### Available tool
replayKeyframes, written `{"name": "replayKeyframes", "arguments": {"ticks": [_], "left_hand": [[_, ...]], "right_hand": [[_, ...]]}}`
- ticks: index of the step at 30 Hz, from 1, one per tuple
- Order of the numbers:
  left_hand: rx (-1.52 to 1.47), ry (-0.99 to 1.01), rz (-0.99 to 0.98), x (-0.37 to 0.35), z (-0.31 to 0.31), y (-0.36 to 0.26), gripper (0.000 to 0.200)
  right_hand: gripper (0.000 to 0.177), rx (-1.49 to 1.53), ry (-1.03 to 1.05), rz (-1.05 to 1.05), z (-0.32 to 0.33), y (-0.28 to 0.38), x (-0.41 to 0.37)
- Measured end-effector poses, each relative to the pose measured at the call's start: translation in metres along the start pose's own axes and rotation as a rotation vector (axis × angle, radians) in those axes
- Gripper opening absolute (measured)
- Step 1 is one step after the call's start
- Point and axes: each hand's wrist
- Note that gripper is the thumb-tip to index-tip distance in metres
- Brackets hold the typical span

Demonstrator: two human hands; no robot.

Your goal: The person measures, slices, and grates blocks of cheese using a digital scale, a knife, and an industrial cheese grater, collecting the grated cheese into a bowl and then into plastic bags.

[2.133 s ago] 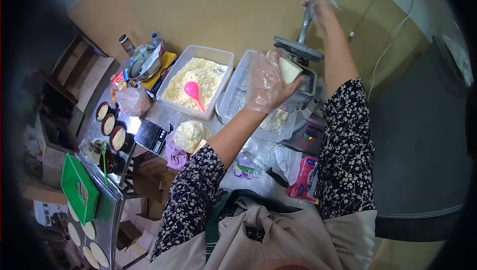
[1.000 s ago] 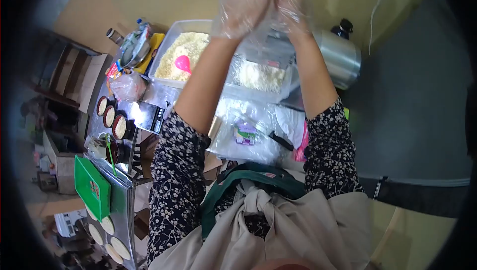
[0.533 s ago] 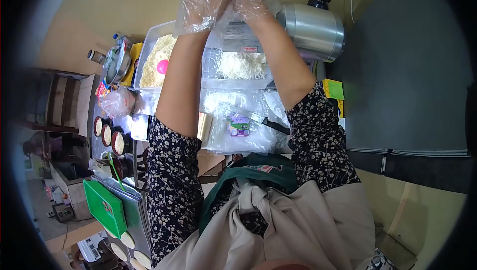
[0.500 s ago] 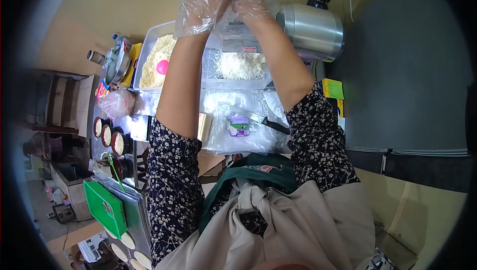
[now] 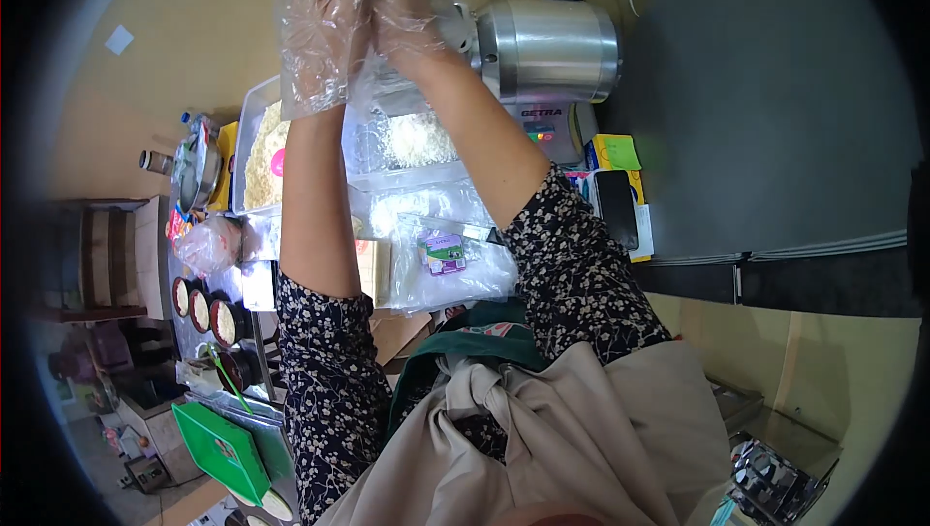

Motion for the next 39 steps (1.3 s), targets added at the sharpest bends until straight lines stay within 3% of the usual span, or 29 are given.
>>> {"name": "replayKeyframes", "arguments": {"ticks": [2, 4, 5, 7, 8, 10, 11, 13, 17, 20, 22, 26, 28, 35, 37, 39], "left_hand": [[-0.072, -0.021, 0.037, 0.001, -0.001, 0.000, 0.033], [0.095, 0.002, -0.150, 0.003, 0.000, 0.006, 0.033], [0.089, 0.005, -0.153, 0.000, -0.004, 0.009, 0.033], [-0.042, -0.066, 0.028, -0.003, -0.008, 0.003, 0.032], [-0.043, -0.064, 0.026, -0.003, -0.006, 0.001, 0.032], [-0.082, -0.055, 0.070, 0.000, -0.005, -0.001, 0.031], [-0.080, -0.055, 0.070, 0.001, -0.005, -0.002, 0.031], [-0.055, -0.052, 0.080, 0.003, -0.006, -0.002, 0.030], [-0.019, -0.063, 0.042, -0.002, -0.005, 0.000, 0.029], [0.044, -0.075, -0.110, -0.011, -0.001, 0.005, 0.028], [-0.017, -0.059, -0.064, -0.008, -0.005, 0.006, 0.028], [-0.070, -0.063, 0.047, -0.010, -0.009, 0.005, 0.029], [0.017, -0.063, -0.093, -0.011, -0.011, 0.009, 0.030], [-0.007, -0.071, -0.048, -0.013, -0.007, 0.004, 0.029], [-0.004, -0.057, -0.045, -0.013, -0.007, 0.004, 0.029], [-0.009, -0.057, -0.018, -0.015, -0.006, 0.000, 0.028]], "right_hand": [[0.011, 0.291, 0.052, -0.255, -0.009, -0.008, -0.003], [0.010, 0.275, 0.061, -0.240, -0.006, -0.008, -0.002], [0.015, 0.363, 0.149, -0.321, -0.004, -0.010, -0.003], [0.020, 0.660, 0.227, -0.481, 0.000, -0.006, -0.006], [0.020, 0.660, 0.224, -0.480, -0.001, -0.008, -0.005], [0.019, 0.293, 0.196, -0.272, -0.006, -0.015, -0.004], [0.019, 0.295, 0.196, -0.273, -0.007, -0.018, -0.004], [0.019, 0.444, 0.244, -0.419, -0.004, -0.013, -0.002], [0.020, 0.489, 0.204, -0.416, -0.005, -0.008, -0.004], [0.015, 0.535, 0.113, -0.381, -0.005, 0.008, -0.010], [0.019, 0.982, 0.118, -0.655, -0.006, 0.000, -0.012], [0.018, 0.922, 0.138, -0.606, -0.009, -0.014, -0.015], [0.018, 0.845, 0.103, -0.555, -0.005, -0.010, -0.019], [0.019, 0.929, 0.031, -0.573, -0.009, -0.007, -0.020], [0.023, 0.912, 0.250, -0.615, -0.004, -0.018, -0.020], [0.023, 0.833, 0.242, -0.574, -0.005, -0.021, -0.024]]}}
Point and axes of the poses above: each hand's wrist, its own x-axis towards the middle knuckle, its own z-axis out of the back of the hand, y = z × x, and after that the axes turned 11 degrees about -z, right-handed
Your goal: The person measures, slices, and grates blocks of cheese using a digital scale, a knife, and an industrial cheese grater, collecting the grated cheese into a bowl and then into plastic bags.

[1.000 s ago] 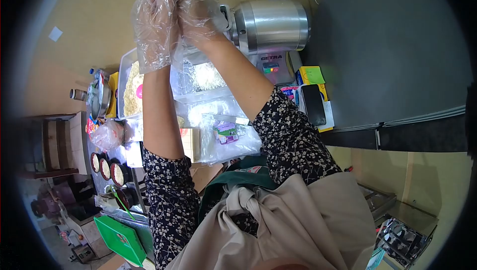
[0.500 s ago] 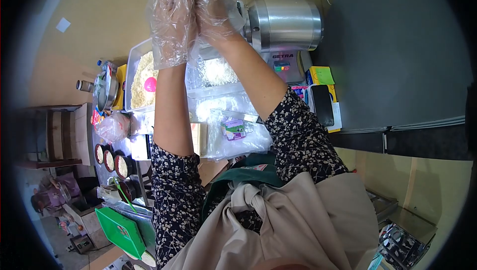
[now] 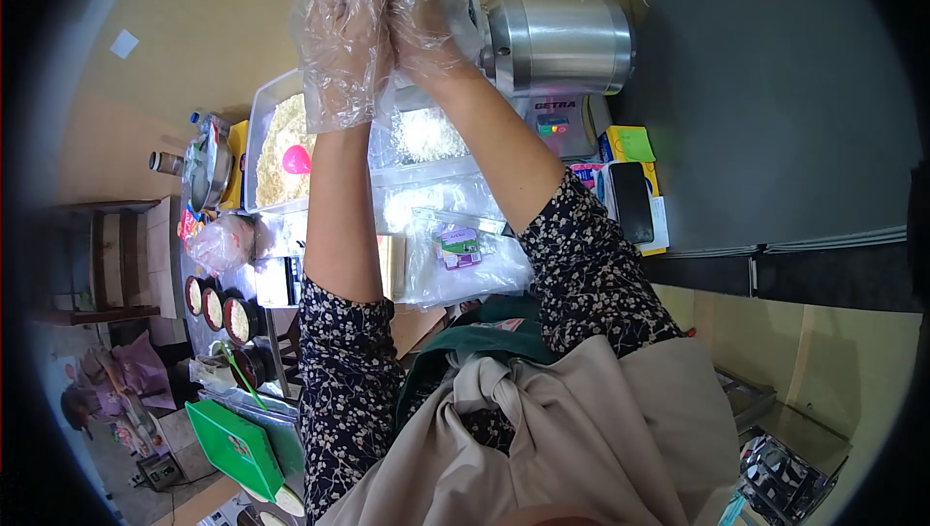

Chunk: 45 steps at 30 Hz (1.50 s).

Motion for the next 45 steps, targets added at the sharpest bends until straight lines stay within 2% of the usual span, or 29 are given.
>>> {"name": "replayKeyframes", "arguments": {"ticks": [5, 7, 8, 10, 11, 13, 14, 16, 23, 26, 28, 35, 41, 44, 45], "left_hand": [[0.007, -0.014, -0.009, -0.005, 0.000, 0.001, 0.027], [0.070, -0.042, -0.147, -0.006, 0.000, 0.006, 0.028], [0.071, -0.043, -0.148, -0.008, -0.001, 0.007, 0.028], [-0.107, -0.097, 0.068, -0.008, -0.003, -0.001, 0.028], [-0.107, -0.097, 0.068, -0.008, -0.002, -0.002, 0.028], [-0.161, -0.078, 0.116, -0.009, -0.001, -0.003, 0.028], [-0.160, -0.078, 0.115, -0.010, -0.001, -0.002, 0.028], [-0.247, -0.103, 0.136, -0.012, -0.002, -0.002, 0.028], [-0.173, -0.099, 0.137, -0.001, -0.012, -0.005, 0.027], [-0.143, -0.094, 0.128, -0.003, -0.008, -0.005, 0.027], [-0.148, -0.121, 0.135, -0.004, -0.010, -0.003, 0.028], [-0.032, -0.084, 0.082, -0.009, -0.006, -0.006, 0.030], [0.027, -0.071, 0.067, -0.002, -0.010, -0.004, 0.029], [0.002, -0.068, 0.051, -0.004, -0.012, -0.005, 0.029], [-0.016, -0.074, 0.061, -0.004, -0.013, -0.003, 0.029]], "right_hand": [[0.023, -0.185, -0.031, 0.132, -0.005, 0.001, -0.004], [0.016, 0.100, -0.069, 0.083, -0.012, 0.008, -0.008], [0.016, 0.101, -0.067, 0.084, -0.016, 0.012, -0.010], [0.013, 0.191, -0.054, 0.073, -0.016, 0.012, -0.013], [0.013, 0.191, -0.054, 0.073, -0.015, 0.011, -0.013], [0.015, -0.157, -0.090, 0.089, -0.011, 0.006, -0.011], [0.015, -0.156, -0.089, 0.090, -0.010, 0.003, -0.012], [0.018, 0.378, 0.025, -0.106, -0.017, 0.006, -0.016], [0.018, 0.330, -0.029, -0.070, -0.010, 0.015, -0.011], [0.018, 0.322, -0.004, -0.121, -0.011, 0.014, -0.009], [0.019, 0.233, -0.052, -0.060, -0.012, 0.015, -0.011], [0.019, 0.318, -0.048, -0.080, -0.011, 0.011, -0.014], [0.021, 0.191, -0.096, -0.113, -0.005, 0.014, -0.007], [0.027, 0.196, -0.118, -0.130, -0.001, 0.010, -0.008], [0.027, -0.191, -0.151, 0.041, 0.006, 0.006, -0.006]]}}
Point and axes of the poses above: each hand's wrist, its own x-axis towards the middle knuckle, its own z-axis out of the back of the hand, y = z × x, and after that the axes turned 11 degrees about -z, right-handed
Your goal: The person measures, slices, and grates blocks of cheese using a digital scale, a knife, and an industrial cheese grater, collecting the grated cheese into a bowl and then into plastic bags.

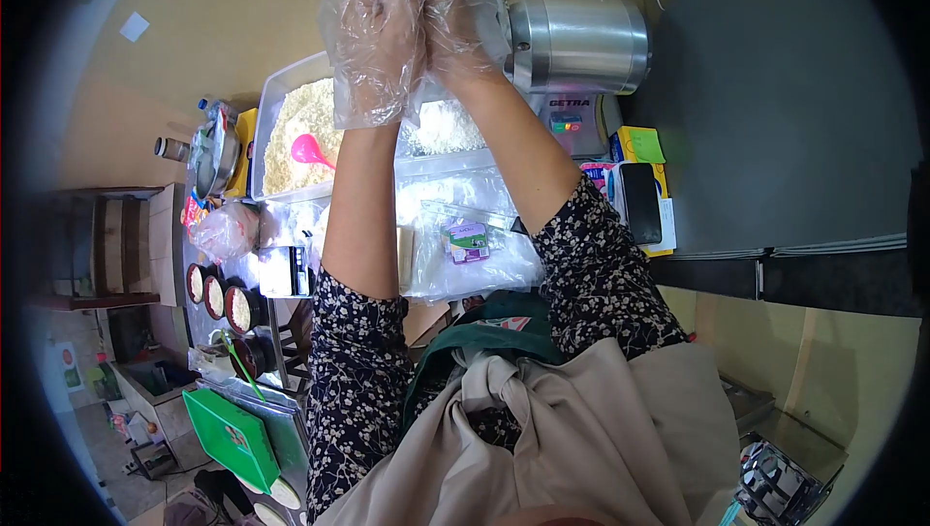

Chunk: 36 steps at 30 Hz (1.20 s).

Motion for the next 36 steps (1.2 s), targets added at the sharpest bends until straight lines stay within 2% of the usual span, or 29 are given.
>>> {"name": "replayKeyframes", "arguments": {"ticks": [1, 5, 7, 8, 10, 11, 13, 14, 16, 20, 23, 25, 26, 28, 29, 31, 35, 36], "left_hand": [[-0.018, -0.008, 0.010, 0.000, 0.003, 0.000, 0.030], [0.034, -0.003, 0.010, -0.003, 0.004, 0.006, 0.026], [0.276, 0.077, -0.355, -0.002, 0.007, 0.017, 0.016], [0.277, 0.076, -0.355, -0.004, 0.007, 0.022, 0.016], [0.486, 0.094, -0.563, -0.005, 0.008, 0.023, 0.014], [0.487, 0.093, -0.564, -0.007, 0.009, 0.024, 0.014], [0.519, 0.066, -0.613, -0.008, 0.009, 0.025, 0.019], [0.520, 0.066, -0.612, -0.008, 0.009, 0.026, 0.019], [0.536, 0.058, -0.620, -0.003, 0.004, 0.026, 0.018], [0.496, 0.090, -0.567, -0.005, 0.005, 0.023, 0.018], [0.481, 0.110, -0.551, -0.005, 0.007, 0.019, 0.016], [0.247, 0.103, -0.246, -0.005, 0.005, 0.011, 0.014], [0.247, 0.103, -0.246, -0.005, 0.005, 0.007, 0.014], [0.104, 0.064, -0.018, -0.004, 0.004, -0.002, 0.011], [0.104, 0.064, -0.018, -0.005, 0.005, 0.004, 0.011], [0.467, 0.092, -0.550, -0.005, 0.006, 0.018, 0.012], [0.492, 0.058, -0.596, -0.010, 0.005, 0.024, 0.012], [0.450, 0.076, -0.522, -0.006, 0.002, 0.020, 0.013]], "right_hand": [[0.027, -0.375, -0.040, 0.198, 0.001, -0.005, 0.002], [0.026, -0.396, -0.075, 0.259, 0.002, -0.017, 0.002], [0.012, -0.094, -0.092, -0.021, -0.006, -0.008, 0.001], [0.012, -0.093, -0.091, -0.020, -0.006, -0.001, -0.003], [0.010, 0.330, 0.051, -0.180, -0.007, 0.022, -0.014], [0.010, 0.330, 0.053, -0.178, -0.008, 0.017, -0.014], [0.026, 0.026, 0.044, 0.041, -0.011, 0.009, -0.011], [0.026, 0.026, 0.045, 0.041, -0.009, 0.006, -0.012], [0.027, 0.178, -0.039, -0.165, -0.010, 0.020, -0.013], [0.026, 0.259, 0.031, -0.172, -0.010, 0.019, -0.013], [0.018, 0.435, 0.041, -0.273, -0.013, 0.025, -0.016], [0.027, 0.375, 0.021, -0.229, -0.013, 0.022, -0.015], [0.027, 0.375, 0.020, -0.230, -0.012, 0.022, -0.015], [0.028, 0.202, 0.015, -0.207, -0.010, 0.026, -0.015], [0.028, 0.202, 0.016, -0.207, -0.011, 0.026, -0.016], [0.023, 0.353, 0.038, -0.280, -0.013, 0.027, -0.018], [0.023, 0.337, 0.033, -0.251, -0.012, 0.022, -0.020], [0.023, 0.370, 0.037, -0.265, -0.010, 0.023, -0.015]]}}
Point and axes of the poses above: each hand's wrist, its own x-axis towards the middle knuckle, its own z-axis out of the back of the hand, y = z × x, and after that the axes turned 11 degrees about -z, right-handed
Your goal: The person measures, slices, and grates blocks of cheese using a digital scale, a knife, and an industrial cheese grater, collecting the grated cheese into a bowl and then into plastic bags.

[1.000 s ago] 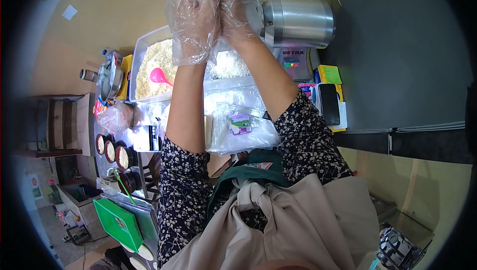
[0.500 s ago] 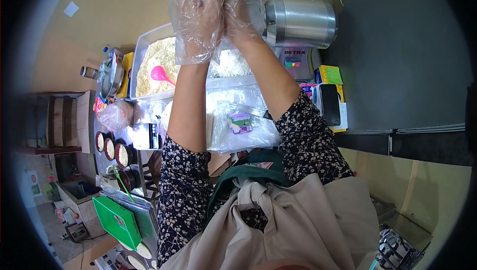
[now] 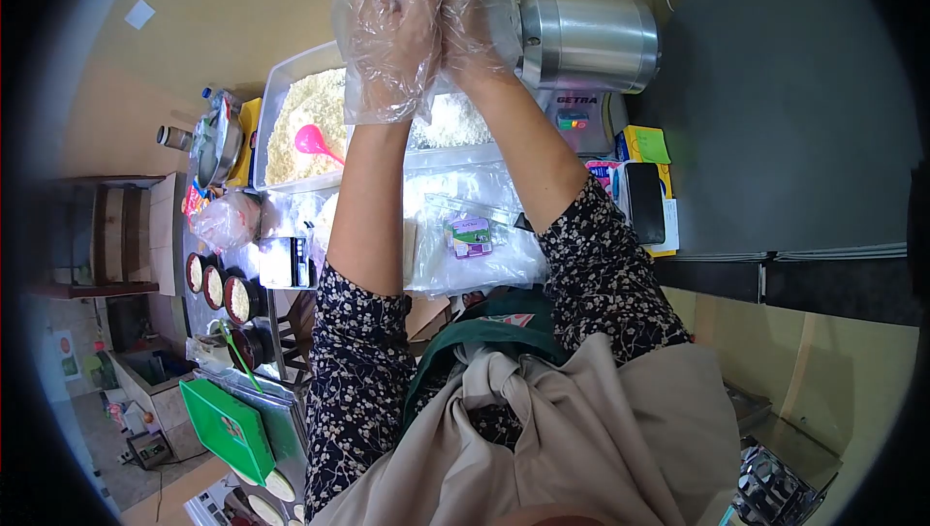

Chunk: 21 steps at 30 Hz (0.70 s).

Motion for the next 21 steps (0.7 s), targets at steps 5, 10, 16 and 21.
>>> {"name": "replayKeyframes", "arguments": {"ticks": [5, 10, 16, 21], "left_hand": [[-0.405, -0.035, 0.482, 0.008, 0.004, -0.017, 0.022], [-0.407, -0.053, 0.500, 0.011, 0.008, -0.022, 0.028], [0.000, -0.012, -0.025, 0.001, 0.004, -0.005, 0.011], [0.034, -0.031, -0.068, -0.001, -0.002, -0.003, 0.010]], "right_hand": [[0.023, -0.263, -0.040, 0.070, 0.000, 0.002, -0.005], [0.020, 0.102, 0.151, -0.027, 0.010, -0.004, 0.001], [0.030, -0.099, -0.007, 0.072, 0.004, -0.005, -0.002], [0.030, -0.034, -0.035, 0.047, 0.005, -0.004, -0.001]]}}
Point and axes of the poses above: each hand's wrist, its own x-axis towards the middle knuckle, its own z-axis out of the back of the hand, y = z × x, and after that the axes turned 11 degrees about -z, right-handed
